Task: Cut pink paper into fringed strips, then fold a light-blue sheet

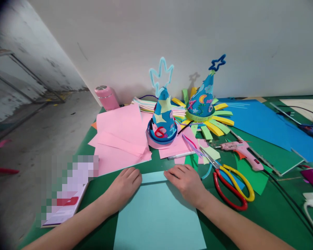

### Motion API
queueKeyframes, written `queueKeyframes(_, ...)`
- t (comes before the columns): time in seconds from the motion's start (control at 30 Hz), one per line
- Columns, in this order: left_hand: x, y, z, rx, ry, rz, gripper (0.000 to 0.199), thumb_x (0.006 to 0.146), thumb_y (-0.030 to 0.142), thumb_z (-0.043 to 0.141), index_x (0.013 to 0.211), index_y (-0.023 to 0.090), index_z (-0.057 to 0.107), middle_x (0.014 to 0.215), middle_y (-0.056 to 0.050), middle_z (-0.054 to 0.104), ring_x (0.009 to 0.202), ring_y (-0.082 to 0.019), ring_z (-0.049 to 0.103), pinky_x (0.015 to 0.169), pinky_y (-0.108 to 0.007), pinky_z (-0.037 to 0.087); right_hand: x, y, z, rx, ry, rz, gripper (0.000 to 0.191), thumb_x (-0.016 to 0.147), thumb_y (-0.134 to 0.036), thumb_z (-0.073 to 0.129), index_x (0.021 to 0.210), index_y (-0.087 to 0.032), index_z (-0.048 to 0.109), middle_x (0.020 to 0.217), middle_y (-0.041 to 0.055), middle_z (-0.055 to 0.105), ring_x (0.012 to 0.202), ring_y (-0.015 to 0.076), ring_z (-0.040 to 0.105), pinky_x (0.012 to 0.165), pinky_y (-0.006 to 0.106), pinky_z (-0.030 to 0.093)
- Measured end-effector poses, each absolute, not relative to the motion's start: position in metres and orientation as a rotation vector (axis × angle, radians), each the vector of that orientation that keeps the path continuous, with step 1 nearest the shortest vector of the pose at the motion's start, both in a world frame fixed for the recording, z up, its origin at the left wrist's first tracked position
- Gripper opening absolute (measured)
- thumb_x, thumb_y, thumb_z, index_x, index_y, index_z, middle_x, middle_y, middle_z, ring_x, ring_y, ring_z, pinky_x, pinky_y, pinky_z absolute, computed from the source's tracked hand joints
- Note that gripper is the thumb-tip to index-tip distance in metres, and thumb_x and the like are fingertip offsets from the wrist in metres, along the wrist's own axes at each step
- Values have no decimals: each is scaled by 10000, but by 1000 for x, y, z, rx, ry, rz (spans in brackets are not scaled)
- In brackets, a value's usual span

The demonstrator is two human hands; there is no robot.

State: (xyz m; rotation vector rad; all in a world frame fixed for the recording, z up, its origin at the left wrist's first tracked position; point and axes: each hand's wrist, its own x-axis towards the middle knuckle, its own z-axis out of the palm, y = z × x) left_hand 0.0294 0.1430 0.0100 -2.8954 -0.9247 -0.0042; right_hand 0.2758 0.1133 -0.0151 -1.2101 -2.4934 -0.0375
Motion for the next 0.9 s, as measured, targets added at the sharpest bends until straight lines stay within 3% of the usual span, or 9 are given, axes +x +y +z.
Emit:
queueKeyframes(0.23,14,142,10,-2887,-974,-58,174,789,29,393,827,126,532,794,-73,514,737,-185,447,676,-331,410,284,110,-6,-1147,-2520,48,340,824,-72,366,1088,-198,541,1050,51,616,960,163,521,763,314,379)
queueKeyframes(0.43,-5,136,11,-2831,-935,-121,300,799,27,356,1026,112,533,933,-126,587,913,-226,504,794,-386,402,286,108,-5,-1151,-2536,75,350,810,-65,379,1083,-207,547,1074,46,608,984,156,522,780,312,382)
queueKeyframes(0.53,-12,133,21,-2804,-1072,-17,421,743,-1,368,1091,178,524,1114,-121,562,1050,-257,471,852,-455,356,286,108,-7,-1159,-2541,81,358,800,-56,383,1079,-207,549,1072,50,606,984,163,521,779,321,383)
queueKeyframes(0.63,-5,129,35,-2722,-1267,-55,428,683,6,407,1026,198,577,1203,-102,522,1127,-289,418,915,-537,257,286,108,-9,-1164,-2545,80,365,799,-44,377,1077,-204,550,1072,56,606,985,172,515,780,330,379)
queueKeyframes(0.73,22,125,40,-2703,-1315,-285,293,784,165,410,1016,162,588,1171,-106,550,1147,-265,407,965,-509,219,286,108,-11,-1168,-2555,81,353,812,-52,375,1079,-206,547,1075,55,604,987,178,507,784,338,372)
queueKeyframes(0.83,55,119,25,-2811,-1205,-317,376,827,346,397,1097,127,539,1203,-106,524,1157,-240,403,973,-424,270,286,108,-10,-1171,-2567,77,348,822,-70,374,1098,-210,532,1096,52,593,1001,182,493,796,345,363)
queueKeyframes(0.9,69,115,9,-2823,-1155,-259,407,833,326,398,1155,93,488,1246,-131,478,1170,-237,389,965,-397,292,285,108,-9,-1174,-2570,74,347,825,-81,375,1110,-209,524,1104,54,587,1012,187,483,799,346,362)
